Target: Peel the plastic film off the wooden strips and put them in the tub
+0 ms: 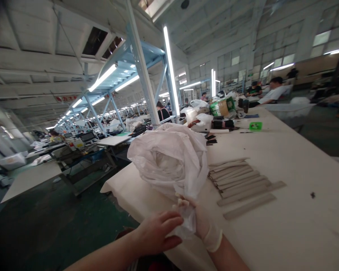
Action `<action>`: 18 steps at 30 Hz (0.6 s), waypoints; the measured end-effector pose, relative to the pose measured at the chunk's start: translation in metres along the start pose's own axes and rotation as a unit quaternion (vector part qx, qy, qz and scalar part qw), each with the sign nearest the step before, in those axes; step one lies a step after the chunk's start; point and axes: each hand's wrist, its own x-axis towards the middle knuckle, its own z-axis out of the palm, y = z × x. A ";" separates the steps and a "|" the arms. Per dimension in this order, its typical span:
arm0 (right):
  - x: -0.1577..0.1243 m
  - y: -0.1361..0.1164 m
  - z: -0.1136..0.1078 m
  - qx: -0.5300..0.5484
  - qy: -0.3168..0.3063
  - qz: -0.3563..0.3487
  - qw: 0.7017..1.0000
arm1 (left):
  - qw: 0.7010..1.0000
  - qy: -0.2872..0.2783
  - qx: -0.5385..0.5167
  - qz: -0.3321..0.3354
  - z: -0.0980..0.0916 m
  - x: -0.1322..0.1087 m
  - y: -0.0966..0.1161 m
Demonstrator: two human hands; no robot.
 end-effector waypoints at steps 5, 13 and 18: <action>-0.015 -0.006 0.006 0.080 0.000 0.077 0.994 | 0.927 0.085 -0.217 -0.294 0.004 0.009 -0.016; -0.032 0.014 0.000 0.042 -0.152 0.149 0.976 | 0.891 0.117 -0.307 -0.313 0.036 0.048 -0.039; -0.066 0.020 0.023 0.022 -0.219 0.150 0.964 | 0.881 0.036 -0.352 -0.314 0.050 0.059 -0.039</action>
